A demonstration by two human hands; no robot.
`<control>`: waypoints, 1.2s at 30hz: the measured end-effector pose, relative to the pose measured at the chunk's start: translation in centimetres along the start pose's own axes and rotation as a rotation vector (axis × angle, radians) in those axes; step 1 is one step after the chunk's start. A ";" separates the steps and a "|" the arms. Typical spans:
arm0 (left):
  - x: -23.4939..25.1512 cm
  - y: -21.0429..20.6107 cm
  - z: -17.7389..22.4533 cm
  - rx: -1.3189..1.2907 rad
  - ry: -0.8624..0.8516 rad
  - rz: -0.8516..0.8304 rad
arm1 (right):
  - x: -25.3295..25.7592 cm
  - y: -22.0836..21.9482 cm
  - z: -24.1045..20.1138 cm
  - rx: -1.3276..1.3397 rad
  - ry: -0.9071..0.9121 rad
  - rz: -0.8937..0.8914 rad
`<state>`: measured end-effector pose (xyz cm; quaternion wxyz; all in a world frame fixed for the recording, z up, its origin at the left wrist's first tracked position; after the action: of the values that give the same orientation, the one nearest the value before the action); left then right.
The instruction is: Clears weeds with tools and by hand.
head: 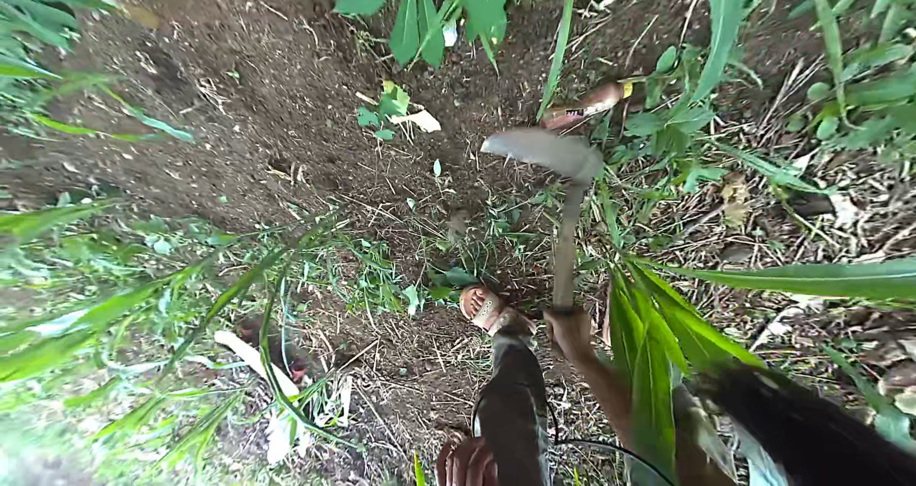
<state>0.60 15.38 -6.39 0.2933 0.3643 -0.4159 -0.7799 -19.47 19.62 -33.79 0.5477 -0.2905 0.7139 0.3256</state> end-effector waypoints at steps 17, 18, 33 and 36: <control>-1.2 -1.0 1.3 -0.030 -0.011 0.018 | 2.5 -1.0 -6.4 0.186 0.119 -0.036; -1.4 -1.1 1.3 -0.024 -0.010 0.025 | 3.2 -1.9 -7.5 0.269 0.177 -0.041; -2.7 -1.6 1.2 -0.042 0.010 0.053 | 3.9 -4.6 -8.2 0.248 0.185 -0.195; -3.0 -1.7 1.2 -0.063 0.037 0.040 | 7.1 -5.6 -4.6 -0.056 0.125 -0.190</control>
<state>1.06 19.06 -6.43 0.3276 0.3609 -0.3930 -0.7798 -19.48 12.15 -40.64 0.5223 -0.3917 0.7064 0.2734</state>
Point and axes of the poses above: each hand's wrist, its own x-axis towards the middle knuckle, its own y-axis out of the back of the hand, z = x × y, the point moved 8 cm from there along x, towards the middle knuckle, and after that the axes turned 6 degrees about -y, right-handed, at the moved point
